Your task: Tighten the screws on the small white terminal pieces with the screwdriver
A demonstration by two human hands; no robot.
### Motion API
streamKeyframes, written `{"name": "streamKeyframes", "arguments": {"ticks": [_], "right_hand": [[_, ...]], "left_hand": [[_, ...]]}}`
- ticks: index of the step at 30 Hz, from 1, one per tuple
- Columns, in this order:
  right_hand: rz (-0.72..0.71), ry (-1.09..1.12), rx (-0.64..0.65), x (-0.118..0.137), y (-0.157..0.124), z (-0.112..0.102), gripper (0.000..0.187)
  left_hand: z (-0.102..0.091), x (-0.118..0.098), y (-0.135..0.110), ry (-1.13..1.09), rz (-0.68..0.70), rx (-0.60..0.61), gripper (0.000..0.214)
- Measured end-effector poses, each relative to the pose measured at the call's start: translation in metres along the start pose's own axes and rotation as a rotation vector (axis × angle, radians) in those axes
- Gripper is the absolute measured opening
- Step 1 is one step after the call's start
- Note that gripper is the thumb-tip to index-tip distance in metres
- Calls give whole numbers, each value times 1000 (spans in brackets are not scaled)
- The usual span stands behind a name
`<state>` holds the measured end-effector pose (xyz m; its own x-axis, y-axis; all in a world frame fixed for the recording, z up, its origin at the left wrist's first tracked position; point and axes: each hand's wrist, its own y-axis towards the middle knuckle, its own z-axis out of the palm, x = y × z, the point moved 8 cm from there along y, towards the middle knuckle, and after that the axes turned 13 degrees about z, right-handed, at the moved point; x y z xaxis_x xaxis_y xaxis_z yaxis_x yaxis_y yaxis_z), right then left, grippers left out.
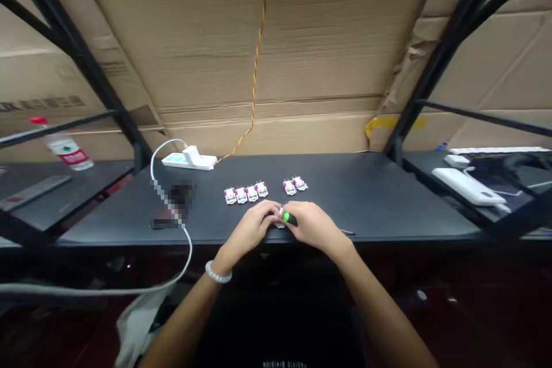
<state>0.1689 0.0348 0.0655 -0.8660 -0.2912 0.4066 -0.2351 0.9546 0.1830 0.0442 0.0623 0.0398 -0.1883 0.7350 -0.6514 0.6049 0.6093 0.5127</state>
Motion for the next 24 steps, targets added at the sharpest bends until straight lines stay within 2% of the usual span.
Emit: {"name": "streamKeyframes", "arguments": {"ticks": [5, 12, 17, 24], "right_hand": [[-13, -2, 21, 1, -1, 0, 5], [-67, 54, 70, 1, -5, -2, 16], [-52, 41, 77, -1, -7, -6, 13], [-37, 48, 88, -6, -7, -6, 14]], "left_hand": [[-1, -2, 0, 30, 18, 21, 18], [2, -3, -2, 70, 48, 48, 17], [6, -6, -3, 146, 112, 73, 18], [12, -8, -4, 250, 121, 122, 18]]}}
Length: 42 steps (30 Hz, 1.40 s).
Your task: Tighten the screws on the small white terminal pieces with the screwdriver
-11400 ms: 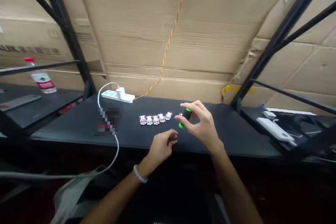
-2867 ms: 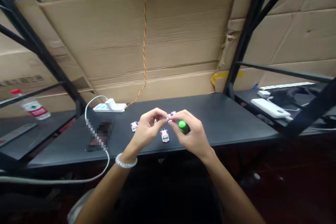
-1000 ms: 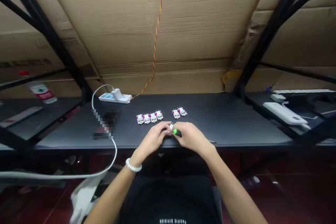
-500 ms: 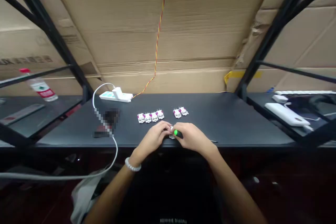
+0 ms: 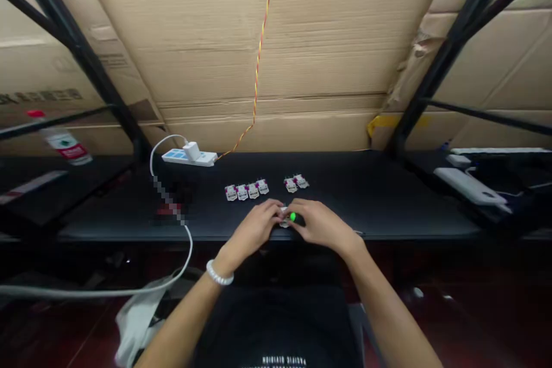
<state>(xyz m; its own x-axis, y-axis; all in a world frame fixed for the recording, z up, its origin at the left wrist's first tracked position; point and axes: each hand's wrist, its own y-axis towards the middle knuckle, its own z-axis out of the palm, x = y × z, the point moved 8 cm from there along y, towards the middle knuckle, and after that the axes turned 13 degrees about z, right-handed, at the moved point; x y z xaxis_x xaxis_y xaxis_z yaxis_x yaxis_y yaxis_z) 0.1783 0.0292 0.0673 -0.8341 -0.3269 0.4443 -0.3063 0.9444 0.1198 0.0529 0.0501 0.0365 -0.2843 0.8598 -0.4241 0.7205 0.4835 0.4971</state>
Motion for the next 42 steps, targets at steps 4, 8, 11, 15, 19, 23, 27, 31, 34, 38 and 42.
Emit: {"name": "streamKeyframes", "arguments": {"ticks": [4, 8, 11, 15, 19, 23, 27, 31, 34, 38, 42], "right_hand": [[0, 4, 4, -2, 1, 1, 13], [4, -26, 12, -1, 1, 1, 13], [4, -25, 18, -1, 0, 1, 12], [1, -28, 23, -3, 0, 2, 12], [7, -33, 29, -4, 1, 2, 11], [20, -41, 36, -5, 2, 3, 11], [17, -36, 34, -5, 1, 3, 12], [7, -28, 40, -5, 0, 3, 12], [0, -16, 50, -5, 0, 5, 10], [-7, -16, 50, -4, 0, 4, 9], [2, -9, 50, -3, 0, 2, 10]], "left_hand": [[1, -2, 0, 34, -4, 6, 17], [1, -4, -1, 54, -27, 38, 17], [1, -7, 0, 76, -34, 56, 18], [4, -8, -1, 126, -24, 79, 17], [9, -6, -2, 207, -13, 96, 17], [12, -4, -3, 244, -8, 105, 18], [12, -4, -3, 260, -4, 117, 18], [11, -7, -4, 279, 5, 144, 19], [10, -8, -4, 275, 12, 151, 19], [10, -8, -3, 253, 15, 157, 17], [8, -11, -4, 213, 11, 151, 16]]}}
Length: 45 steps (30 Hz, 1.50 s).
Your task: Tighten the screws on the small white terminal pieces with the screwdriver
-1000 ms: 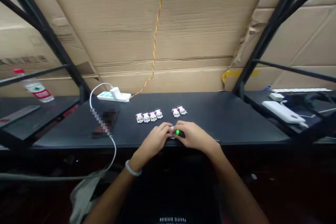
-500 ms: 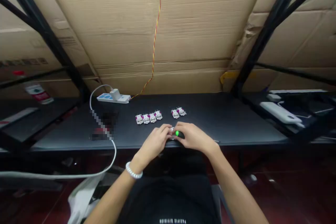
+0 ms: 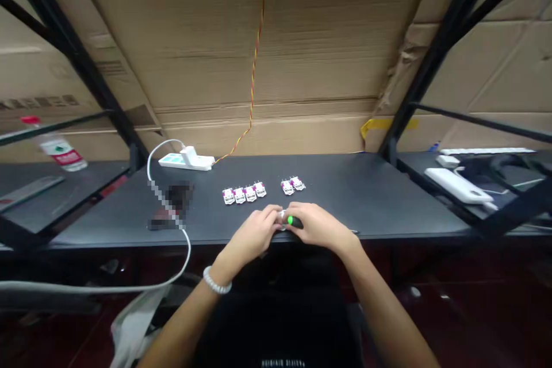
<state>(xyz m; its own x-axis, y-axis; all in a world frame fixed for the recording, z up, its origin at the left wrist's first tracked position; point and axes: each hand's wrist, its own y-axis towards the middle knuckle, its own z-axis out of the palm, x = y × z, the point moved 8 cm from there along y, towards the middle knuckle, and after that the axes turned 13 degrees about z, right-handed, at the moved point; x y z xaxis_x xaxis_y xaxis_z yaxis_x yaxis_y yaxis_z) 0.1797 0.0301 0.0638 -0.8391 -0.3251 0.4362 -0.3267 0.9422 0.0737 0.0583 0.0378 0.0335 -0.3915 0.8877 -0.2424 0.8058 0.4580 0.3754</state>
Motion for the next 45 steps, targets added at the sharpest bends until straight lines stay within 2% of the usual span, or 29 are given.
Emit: {"name": "streamKeyframes", "arguments": {"ticks": [7, 9, 12, 15, 18, 21, 24, 30, 36, 45], "right_hand": [[-6, 32, 6, 1, -2, -3, 12], [-32, 65, 14, 5, -8, -11, 16], [-88, 146, 1, 12, -24, -33, 33], [-90, 216, -151, 11, -42, -66, 30], [-91, 244, -392, 5, -57, -95, 26], [-66, 285, -611, -3, -64, -111, 28], [-42, 379, -699, -8, -61, -110, 34], [-63, 674, -811, -11, -47, -91, 36], [-68, 710, -777, -6, -34, -76, 31], [-81, 685, -752, -6, -34, -75, 34]], "left_hand": [[-6, -3, -2, -105, -36, -54, 14], [-6, -2, -2, -116, -41, -63, 13], [-5, -3, -2, -120, -33, -74, 14], [-4, -3, -3, -120, -34, -89, 13], [-3, -3, -3, -124, -43, -111, 10], [-3, -2, -3, -122, -64, -128, 10], [-3, -2, -3, -128, -81, -153, 11], [-3, 0, -3, -151, -103, -186, 13], [-1, 1, -4, -173, -112, -192, 14], [-2, 0, -3, -174, -107, -199, 16]]}}
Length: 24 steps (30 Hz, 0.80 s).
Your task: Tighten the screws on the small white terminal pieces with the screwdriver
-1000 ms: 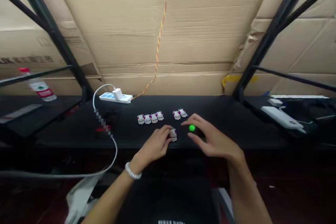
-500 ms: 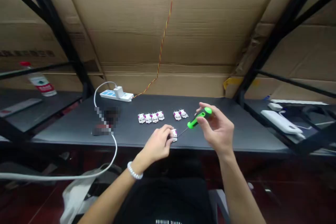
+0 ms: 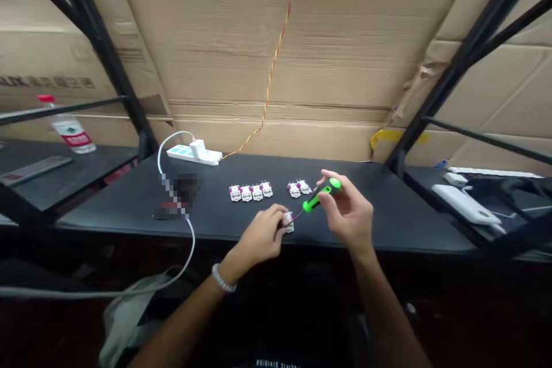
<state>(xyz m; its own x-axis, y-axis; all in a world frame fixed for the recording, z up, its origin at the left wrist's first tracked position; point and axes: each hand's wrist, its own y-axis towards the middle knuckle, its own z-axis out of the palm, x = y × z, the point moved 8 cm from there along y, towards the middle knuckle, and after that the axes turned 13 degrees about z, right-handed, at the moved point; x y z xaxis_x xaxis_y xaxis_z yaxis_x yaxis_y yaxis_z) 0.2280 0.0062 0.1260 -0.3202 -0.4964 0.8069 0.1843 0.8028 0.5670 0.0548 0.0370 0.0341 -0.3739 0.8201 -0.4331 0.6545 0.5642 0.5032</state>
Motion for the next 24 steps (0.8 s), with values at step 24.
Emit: {"name": "streamKeyframes", "arguments": {"ticks": [24], "right_hand": [[-10, -20, 152, 14, 16, 25, 45]], "left_hand": [[0, -2, 2, 10, -9, 12, 17]]}}
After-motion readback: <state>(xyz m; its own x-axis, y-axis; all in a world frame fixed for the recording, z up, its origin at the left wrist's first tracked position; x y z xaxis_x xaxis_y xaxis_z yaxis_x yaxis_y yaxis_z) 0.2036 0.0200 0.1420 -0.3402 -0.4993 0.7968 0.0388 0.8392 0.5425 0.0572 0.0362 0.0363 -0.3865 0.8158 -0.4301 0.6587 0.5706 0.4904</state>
